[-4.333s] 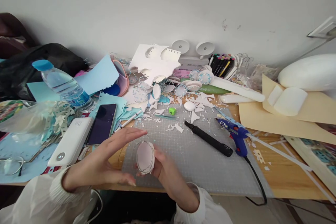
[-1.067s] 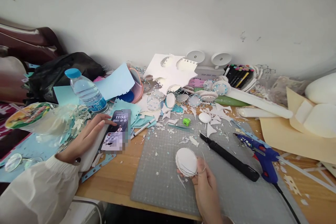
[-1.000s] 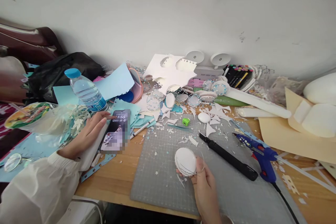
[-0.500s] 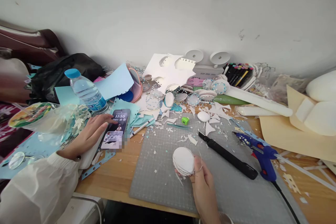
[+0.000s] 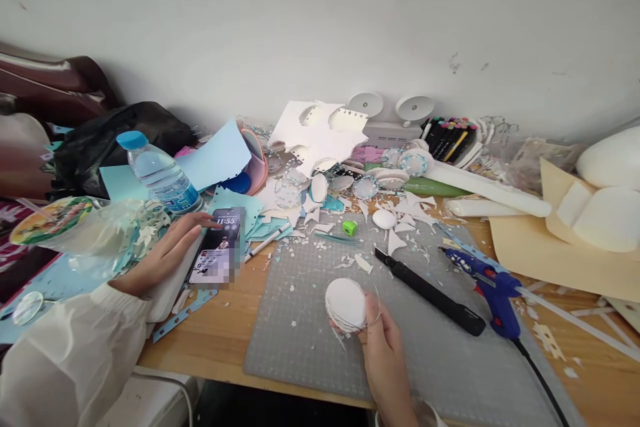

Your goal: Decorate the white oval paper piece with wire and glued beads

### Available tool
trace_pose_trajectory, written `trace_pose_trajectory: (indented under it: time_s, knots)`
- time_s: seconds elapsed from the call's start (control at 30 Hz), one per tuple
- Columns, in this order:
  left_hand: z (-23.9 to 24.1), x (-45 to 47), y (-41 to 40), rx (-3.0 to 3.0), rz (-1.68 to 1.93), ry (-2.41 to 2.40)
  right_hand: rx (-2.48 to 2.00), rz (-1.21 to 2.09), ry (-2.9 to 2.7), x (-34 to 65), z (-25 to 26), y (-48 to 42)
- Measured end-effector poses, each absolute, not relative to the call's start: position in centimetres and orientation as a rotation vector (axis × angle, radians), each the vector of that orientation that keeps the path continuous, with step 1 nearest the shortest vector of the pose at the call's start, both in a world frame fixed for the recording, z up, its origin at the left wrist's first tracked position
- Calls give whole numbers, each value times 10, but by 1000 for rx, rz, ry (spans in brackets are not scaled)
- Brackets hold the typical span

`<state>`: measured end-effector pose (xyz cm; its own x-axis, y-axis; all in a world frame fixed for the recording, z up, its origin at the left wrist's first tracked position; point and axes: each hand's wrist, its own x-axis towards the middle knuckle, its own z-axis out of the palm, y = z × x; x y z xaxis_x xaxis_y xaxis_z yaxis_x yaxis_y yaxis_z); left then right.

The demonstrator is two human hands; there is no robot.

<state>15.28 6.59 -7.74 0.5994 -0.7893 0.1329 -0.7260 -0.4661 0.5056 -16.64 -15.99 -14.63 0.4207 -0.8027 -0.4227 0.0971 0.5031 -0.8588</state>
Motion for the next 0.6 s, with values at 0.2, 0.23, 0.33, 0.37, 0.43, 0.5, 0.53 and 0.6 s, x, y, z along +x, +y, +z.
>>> trace_pose_trajectory:
  time_s: [0.2, 0.23, 0.33, 0.37, 0.43, 0.5, 0.53, 0.6]
  knots:
    - [-85, 157, 61, 2293, -92, -1048, -919, -630, 956, -169, -149, -161]
    - [-85, 157, 63, 2259, -91, -1039, -934, -631, 955, -170, -149, -161]
    - [-82, 154, 71, 2179, -119, -1126, -965, -632, 955, -170, -149, -161]
    - [-81, 152, 74, 2179, -138, -1175, -969, -634, 958, -170, -149, -161]
    - [-79, 150, 75, 2213, -181, -1270, -966, -642, 977, -169, -148, -160]
    - [-77, 149, 73, 2267, -183, -1304, -959, -650, 1009, -168, -147, -160]
    - [-77, 149, 71, 2292, -167, -1290, -957, -653, 1022, -168, -147, -160]
    - [-79, 150, 65, 2332, -126, -1223, -952, -652, 1027, -168, -147, -160]
